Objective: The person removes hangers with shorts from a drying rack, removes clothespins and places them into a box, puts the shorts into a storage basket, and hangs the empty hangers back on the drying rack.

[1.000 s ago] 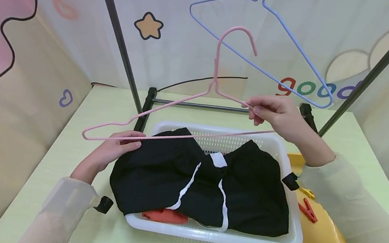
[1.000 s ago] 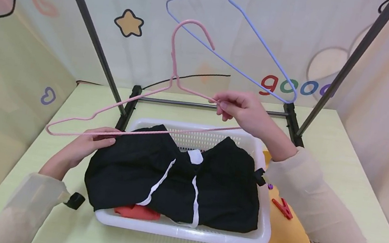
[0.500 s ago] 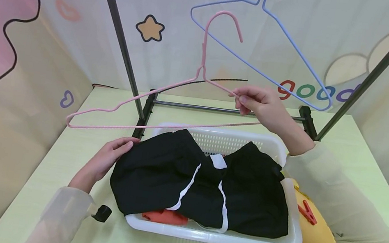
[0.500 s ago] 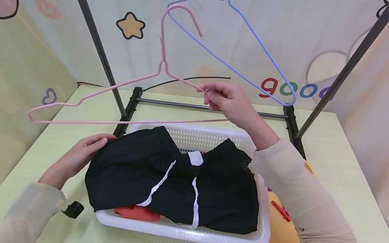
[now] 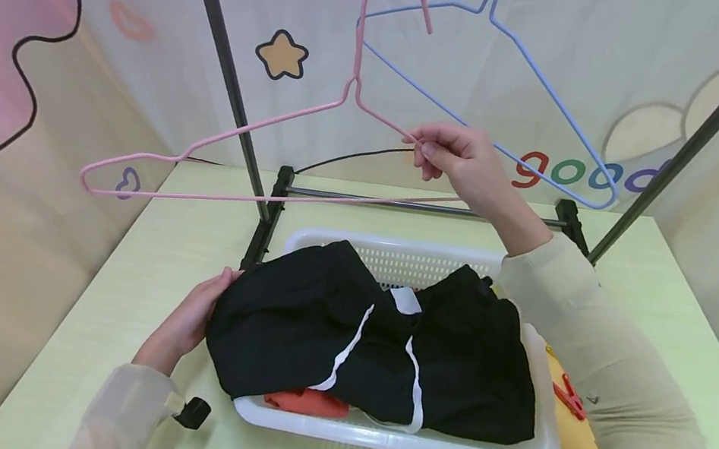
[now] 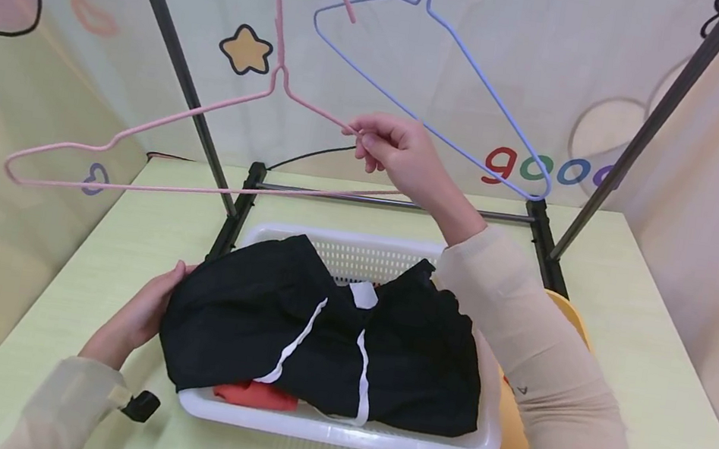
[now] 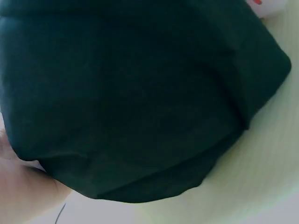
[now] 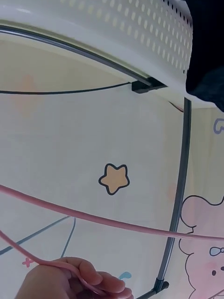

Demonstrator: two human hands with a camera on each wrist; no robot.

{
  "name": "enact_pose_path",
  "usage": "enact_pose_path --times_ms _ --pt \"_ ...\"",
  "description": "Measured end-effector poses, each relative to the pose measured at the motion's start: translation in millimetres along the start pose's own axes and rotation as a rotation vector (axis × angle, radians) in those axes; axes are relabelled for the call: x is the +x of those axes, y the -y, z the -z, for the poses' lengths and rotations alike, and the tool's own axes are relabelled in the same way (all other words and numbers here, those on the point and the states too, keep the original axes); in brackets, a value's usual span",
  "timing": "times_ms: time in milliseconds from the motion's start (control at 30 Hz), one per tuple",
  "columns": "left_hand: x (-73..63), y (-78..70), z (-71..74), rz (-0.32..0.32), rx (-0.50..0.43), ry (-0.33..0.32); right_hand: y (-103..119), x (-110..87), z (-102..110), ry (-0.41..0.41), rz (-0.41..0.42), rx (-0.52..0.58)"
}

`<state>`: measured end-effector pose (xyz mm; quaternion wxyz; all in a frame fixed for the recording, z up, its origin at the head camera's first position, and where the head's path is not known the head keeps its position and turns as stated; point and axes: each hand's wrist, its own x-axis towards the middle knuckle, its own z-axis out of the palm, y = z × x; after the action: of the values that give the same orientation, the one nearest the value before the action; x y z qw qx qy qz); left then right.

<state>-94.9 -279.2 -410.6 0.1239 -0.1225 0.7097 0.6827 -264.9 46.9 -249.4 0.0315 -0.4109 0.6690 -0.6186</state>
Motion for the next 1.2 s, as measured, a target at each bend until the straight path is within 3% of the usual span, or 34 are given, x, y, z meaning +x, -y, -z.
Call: enact_pose_path --times_ms 367,633,900,1200 --pt "-0.9 17.8 -7.3 0.067 -0.123 -0.021 8 27.7 -7 -0.034 -0.026 0.114" --pt "-2.9 25.1 -11.5 0.104 -0.204 -0.065 20 50.4 -10 -0.052 0.01 0.175" --pt "-4.9 30.4 -15.7 0.145 -0.255 -0.086 30 70.7 -12 -0.062 -0.005 0.19" --pt "-5.8 37.1 -20.0 0.145 -0.311 -0.09 39 88.9 -8 -0.086 -0.045 0.155"
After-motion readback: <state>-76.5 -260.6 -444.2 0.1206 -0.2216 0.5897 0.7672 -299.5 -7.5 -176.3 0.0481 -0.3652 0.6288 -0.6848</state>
